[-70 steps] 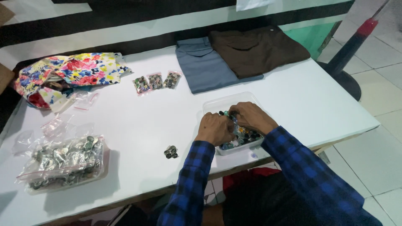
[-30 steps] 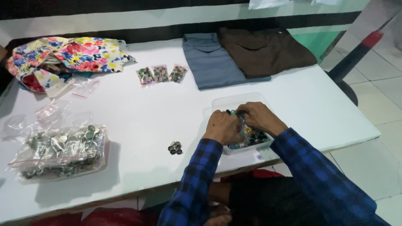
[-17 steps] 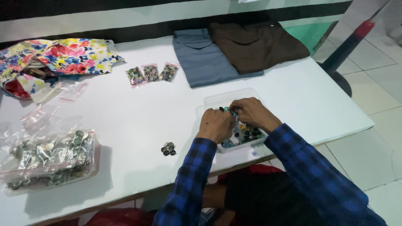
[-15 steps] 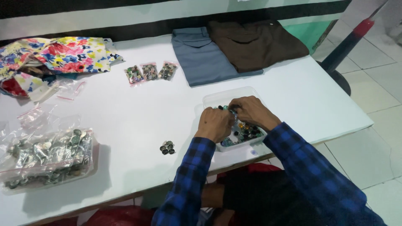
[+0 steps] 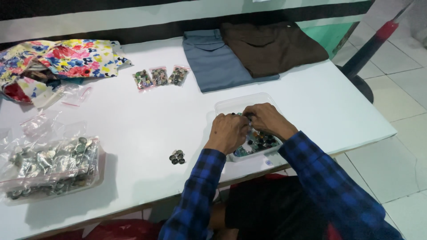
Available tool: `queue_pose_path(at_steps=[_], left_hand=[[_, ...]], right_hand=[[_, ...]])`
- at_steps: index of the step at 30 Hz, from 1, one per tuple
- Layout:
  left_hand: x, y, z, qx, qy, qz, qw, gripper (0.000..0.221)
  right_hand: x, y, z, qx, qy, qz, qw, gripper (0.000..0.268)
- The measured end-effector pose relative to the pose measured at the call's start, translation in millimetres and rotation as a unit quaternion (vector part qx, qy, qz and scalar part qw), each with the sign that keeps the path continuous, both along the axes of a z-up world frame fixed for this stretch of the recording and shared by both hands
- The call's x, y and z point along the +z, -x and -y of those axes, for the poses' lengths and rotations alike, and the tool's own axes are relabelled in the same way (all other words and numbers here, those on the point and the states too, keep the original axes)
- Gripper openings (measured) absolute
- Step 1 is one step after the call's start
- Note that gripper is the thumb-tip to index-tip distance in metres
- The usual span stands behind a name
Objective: Sorting and inspecting small buttons from a plastic container on a white table
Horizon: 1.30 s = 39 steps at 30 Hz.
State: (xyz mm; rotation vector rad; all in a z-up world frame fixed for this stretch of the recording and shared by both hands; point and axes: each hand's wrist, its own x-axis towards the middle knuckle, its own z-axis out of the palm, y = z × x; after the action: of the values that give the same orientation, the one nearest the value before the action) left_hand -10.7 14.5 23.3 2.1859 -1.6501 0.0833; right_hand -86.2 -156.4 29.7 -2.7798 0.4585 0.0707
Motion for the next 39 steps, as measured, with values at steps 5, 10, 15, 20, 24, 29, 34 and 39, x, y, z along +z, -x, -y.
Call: queue_pose_path(at_steps=[5,10,15,20,24,29,34,39], left_hand=[[3.3,1.2,-2.6,0.006,0.012,-0.027,1.000,0.017],[3.9,2.3,-1.6,0.013,-0.012,-0.003,1.000,0.019],[31.2,12.2,-10.9,0.010,-0.020,-0.059,0.998,0.026],[4.3,3.5,4.0,-0.003,-0.048,0.020,0.999,0.028],[0.6,1.2,4.9,-0.003,-0.053,0.050,0.997,0.015],[21.2,7.7,-9.2,0.005,0.045,-0.062,0.997,0.019],[9.4,-0.9,-20.2,0.020,0.175,-0.002,0.984,0.011],[-5.2,-6.8,-24.6,0.072,0.209,-0.039,0.974,0.013]], right_hand=[[-2.7,-1.1,0.3,0.007,-0.010,0.007,1.000,0.040],[3.6,1.0,0.2,0.016,-0.004,-0.004,1.000,0.042],[7.9,4.9,-2.5,0.034,-0.015,0.002,0.999,0.039],[30.9,8.1,-12.7,0.018,-0.093,0.017,0.995,0.032],[41.3,11.6,-19.8,0.018,-0.150,0.077,0.985,0.028],[33.4,16.3,-18.3,0.043,-0.146,0.159,0.976,0.027],[87.4,28.4,-35.8,0.069,-0.132,0.028,0.988,0.028],[116.3,39.0,-55.0,0.154,-0.086,-0.204,0.963,0.035]])
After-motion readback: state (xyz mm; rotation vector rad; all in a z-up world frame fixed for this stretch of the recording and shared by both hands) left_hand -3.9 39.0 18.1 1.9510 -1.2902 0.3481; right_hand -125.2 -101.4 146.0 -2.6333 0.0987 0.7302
